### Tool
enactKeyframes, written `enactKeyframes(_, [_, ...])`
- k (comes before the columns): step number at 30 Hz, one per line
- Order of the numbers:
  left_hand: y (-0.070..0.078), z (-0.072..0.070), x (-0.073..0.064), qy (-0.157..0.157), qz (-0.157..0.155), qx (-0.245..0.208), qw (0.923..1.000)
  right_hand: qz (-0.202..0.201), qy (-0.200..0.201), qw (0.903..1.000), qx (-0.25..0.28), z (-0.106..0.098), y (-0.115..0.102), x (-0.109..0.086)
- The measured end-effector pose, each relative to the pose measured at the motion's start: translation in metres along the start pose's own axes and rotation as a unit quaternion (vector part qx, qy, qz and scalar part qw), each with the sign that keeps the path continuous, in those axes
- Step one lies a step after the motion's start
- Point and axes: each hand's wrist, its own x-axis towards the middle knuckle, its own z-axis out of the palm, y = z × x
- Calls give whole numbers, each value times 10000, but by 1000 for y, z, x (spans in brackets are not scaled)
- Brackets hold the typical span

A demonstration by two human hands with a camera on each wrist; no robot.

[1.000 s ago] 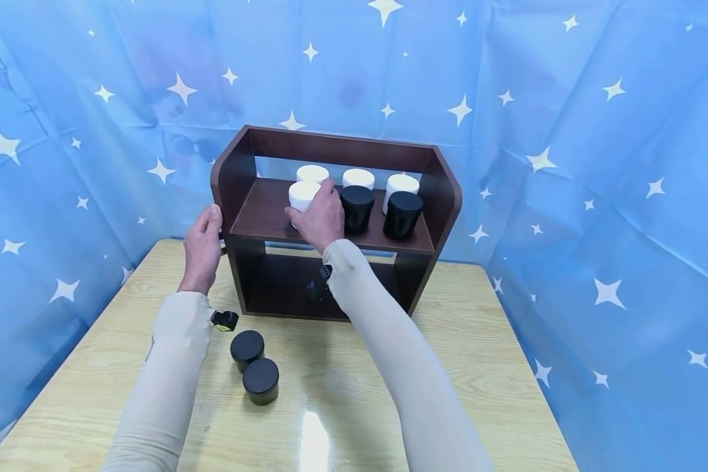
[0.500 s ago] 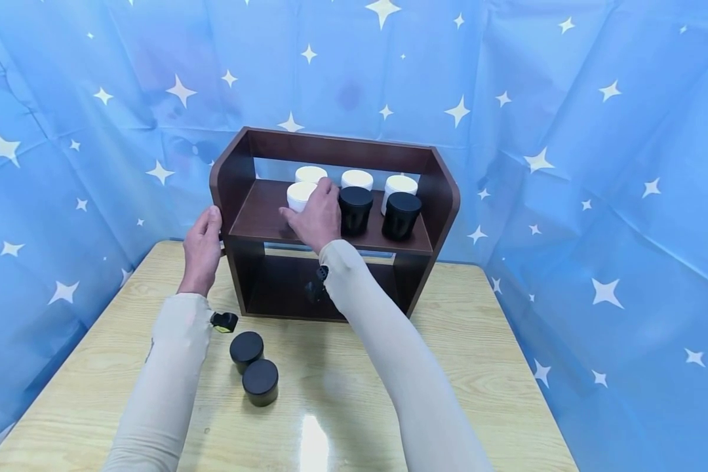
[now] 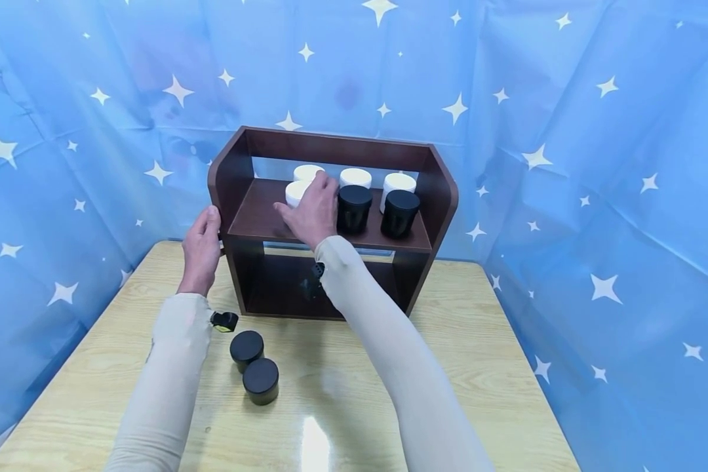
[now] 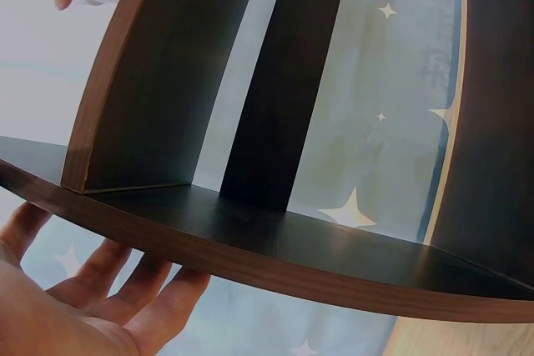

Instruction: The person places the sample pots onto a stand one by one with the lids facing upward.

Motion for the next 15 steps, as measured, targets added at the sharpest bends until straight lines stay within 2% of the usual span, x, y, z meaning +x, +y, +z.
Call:
enactKeyframes(7, [-1, 0, 1, -16, 15, -21, 10000, -129, 34, 9999, -96, -2, -3, 1])
enactKeyframes(15, [0, 0, 0, -8, 45, 12, 10000, -260, 61, 9996, 54, -6, -9, 0])
